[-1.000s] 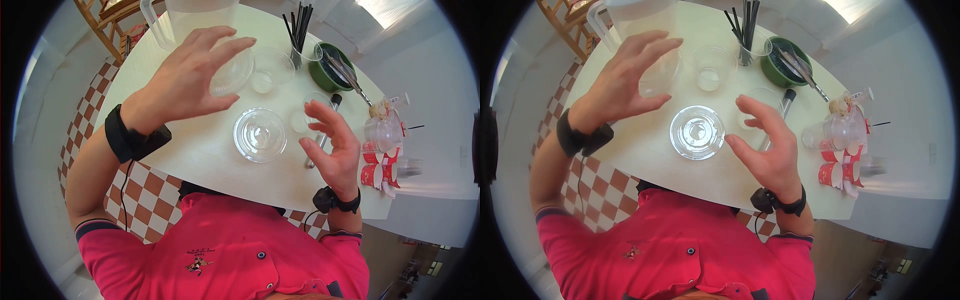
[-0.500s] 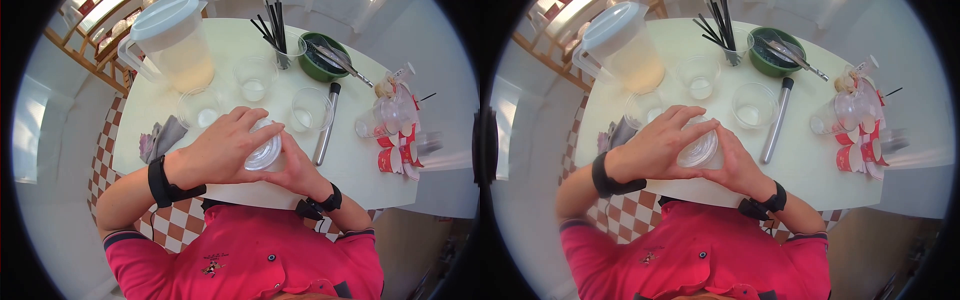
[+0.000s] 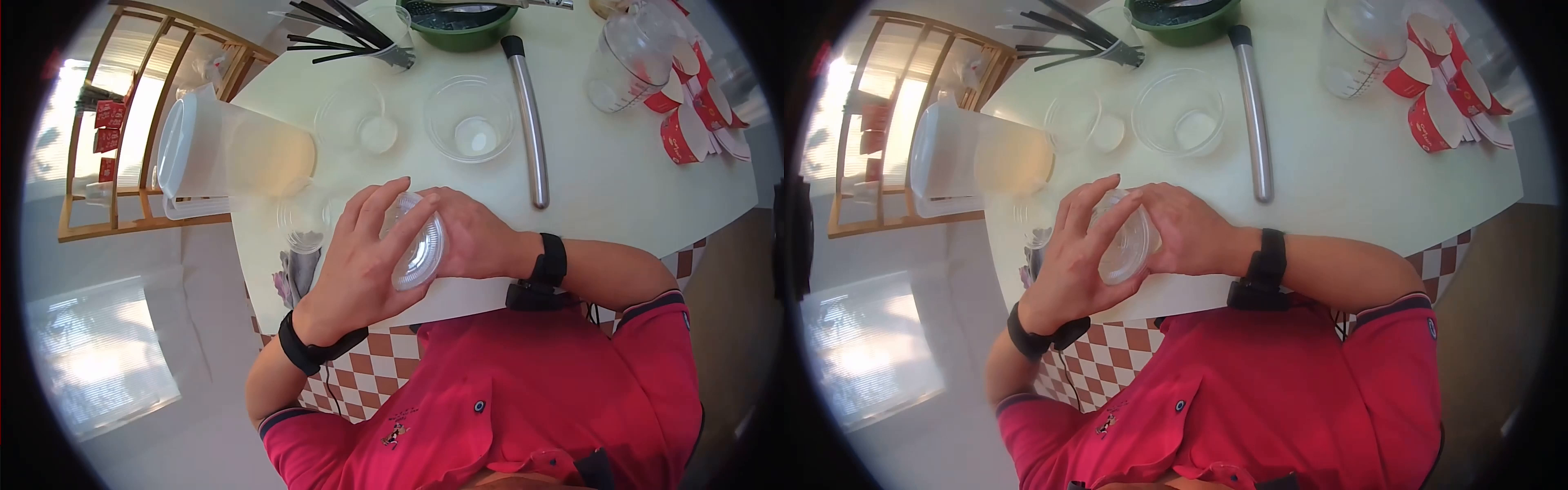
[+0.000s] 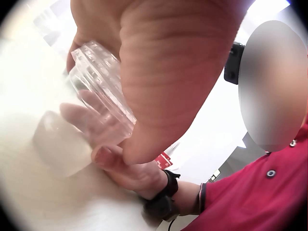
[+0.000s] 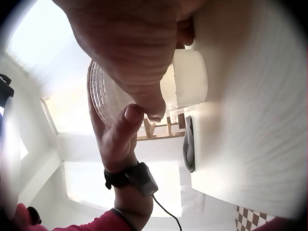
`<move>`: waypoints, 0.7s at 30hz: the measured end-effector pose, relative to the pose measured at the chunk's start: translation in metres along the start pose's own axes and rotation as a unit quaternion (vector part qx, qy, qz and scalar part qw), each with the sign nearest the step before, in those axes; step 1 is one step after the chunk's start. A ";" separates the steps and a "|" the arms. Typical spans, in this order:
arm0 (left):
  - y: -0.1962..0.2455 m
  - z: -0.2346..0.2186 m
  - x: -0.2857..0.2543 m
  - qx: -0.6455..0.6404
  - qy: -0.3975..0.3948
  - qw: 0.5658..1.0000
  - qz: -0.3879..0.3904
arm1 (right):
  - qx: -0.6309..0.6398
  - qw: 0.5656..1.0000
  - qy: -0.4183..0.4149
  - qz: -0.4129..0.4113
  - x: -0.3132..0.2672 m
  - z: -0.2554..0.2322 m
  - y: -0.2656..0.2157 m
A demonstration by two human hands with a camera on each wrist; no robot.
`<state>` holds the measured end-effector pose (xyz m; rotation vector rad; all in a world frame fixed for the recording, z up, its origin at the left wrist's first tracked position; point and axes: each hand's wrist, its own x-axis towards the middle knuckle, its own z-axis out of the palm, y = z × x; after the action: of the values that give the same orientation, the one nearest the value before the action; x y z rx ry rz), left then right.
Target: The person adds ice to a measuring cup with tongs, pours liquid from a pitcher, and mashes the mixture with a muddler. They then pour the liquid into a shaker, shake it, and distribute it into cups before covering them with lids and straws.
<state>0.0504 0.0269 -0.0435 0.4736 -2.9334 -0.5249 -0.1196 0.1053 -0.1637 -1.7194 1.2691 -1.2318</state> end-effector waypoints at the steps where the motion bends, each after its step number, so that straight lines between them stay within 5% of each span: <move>1: -0.001 0.000 0.001 -0.007 -0.002 1.000 0.004 | 0.002 1.000 0.000 -0.001 0.000 0.000 0.000; 14: -0.016 -0.017 -0.001 -0.198 -0.009 0.979 -0.038 | 0.003 0.999 0.008 -0.034 -0.001 -0.001 0.001; 21: -0.019 -0.023 -0.008 -0.138 0.124 0.982 -0.032 | 0.006 1.000 0.022 -0.016 0.002 -0.003 -0.004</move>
<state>0.0674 0.0058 -0.0291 0.5539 -2.5648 -0.8041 -0.1213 0.1050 -0.1586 -1.7203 1.2615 -1.2998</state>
